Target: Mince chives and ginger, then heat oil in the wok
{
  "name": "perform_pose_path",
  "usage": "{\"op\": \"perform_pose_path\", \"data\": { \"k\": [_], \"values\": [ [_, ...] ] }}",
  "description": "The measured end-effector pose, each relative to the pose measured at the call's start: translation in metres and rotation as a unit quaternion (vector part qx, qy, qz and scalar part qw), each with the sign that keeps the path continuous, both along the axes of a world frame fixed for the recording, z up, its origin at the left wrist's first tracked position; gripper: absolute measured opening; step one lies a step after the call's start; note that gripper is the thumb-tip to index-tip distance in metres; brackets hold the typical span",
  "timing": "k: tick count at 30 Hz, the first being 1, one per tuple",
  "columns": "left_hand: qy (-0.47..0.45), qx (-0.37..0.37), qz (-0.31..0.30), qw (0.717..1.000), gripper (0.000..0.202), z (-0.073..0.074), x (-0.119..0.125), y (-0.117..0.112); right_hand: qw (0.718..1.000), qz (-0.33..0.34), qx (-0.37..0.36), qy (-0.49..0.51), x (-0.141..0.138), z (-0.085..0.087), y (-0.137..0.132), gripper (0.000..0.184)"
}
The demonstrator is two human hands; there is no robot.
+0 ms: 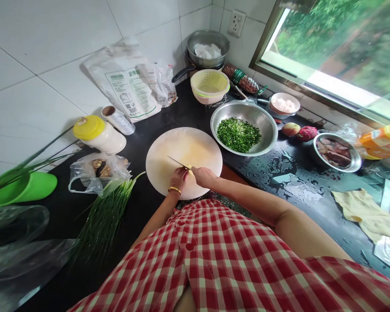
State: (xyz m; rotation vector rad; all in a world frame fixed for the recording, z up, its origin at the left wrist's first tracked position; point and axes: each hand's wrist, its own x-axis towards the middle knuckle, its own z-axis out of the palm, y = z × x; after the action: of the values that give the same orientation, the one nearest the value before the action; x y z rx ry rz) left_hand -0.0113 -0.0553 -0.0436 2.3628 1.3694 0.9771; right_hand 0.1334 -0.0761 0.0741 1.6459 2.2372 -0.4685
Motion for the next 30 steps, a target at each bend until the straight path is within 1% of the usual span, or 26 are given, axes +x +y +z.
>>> {"op": "perform_pose_path", "data": {
  "k": [2, 5, 8, 12, 15, 19, 22, 25, 27, 29, 30],
  "values": [
    [-0.002, 0.003, 0.003, 1.000, 0.015, -0.002, 0.000, 0.001, 1.000, 0.004, -0.001, -0.002, -0.003, 0.000, 0.001, 0.029],
    [-0.008, 0.006, 0.000, 1.000, 0.015, -0.004, 0.000, 0.001, 1.000, -0.003, 0.000, 0.006, -0.008, -0.006, 0.001, 0.032],
    [-0.021, 0.010, -0.003, 1.000, 0.016, -0.002, 0.000, 0.000, 1.000, -0.005, 0.002, 0.009, -0.007, -0.009, 0.001, 0.032],
    [-0.017, 0.014, 0.001, 1.000, 0.015, 0.003, -0.001, -0.002, 1.000, 0.006, 0.004, -0.002, 0.000, -0.004, 0.003, 0.029],
    [-0.018, 0.016, 0.011, 1.000, 0.016, 0.001, -0.002, -0.003, 1.000, 0.015, -0.004, 0.004, -0.002, -0.001, 0.006, 0.030],
    [-0.031, -0.005, 0.015, 0.999, 0.018, -0.003, -0.001, -0.003, 1.000, 0.005, -0.014, 0.016, -0.011, -0.010, 0.008, 0.034],
    [-0.044, -0.014, 0.017, 0.999, 0.019, -0.001, -0.002, -0.002, 1.000, -0.008, 0.001, 0.023, -0.013, -0.014, 0.007, 0.033],
    [-0.056, 0.006, 0.017, 0.998, 0.020, 0.007, -0.008, -0.003, 1.000, 0.001, 0.011, 0.025, -0.008, -0.010, 0.005, 0.027],
    [-0.052, 0.028, 0.038, 0.998, 0.021, 0.012, -0.014, -0.007, 0.999, 0.006, 0.026, 0.019, -0.005, -0.004, 0.003, 0.026],
    [-0.035, 0.034, 0.052, 0.997, 0.022, 0.014, -0.020, -0.012, 0.999, 0.011, 0.040, 0.007, -0.003, 0.000, 0.000, 0.028],
    [-0.024, 0.031, 0.047, 0.998, 0.022, 0.014, -0.022, -0.014, 0.999, 0.014, 0.038, 0.001, -0.003, 0.002, -0.002, 0.028]
  ]
}}
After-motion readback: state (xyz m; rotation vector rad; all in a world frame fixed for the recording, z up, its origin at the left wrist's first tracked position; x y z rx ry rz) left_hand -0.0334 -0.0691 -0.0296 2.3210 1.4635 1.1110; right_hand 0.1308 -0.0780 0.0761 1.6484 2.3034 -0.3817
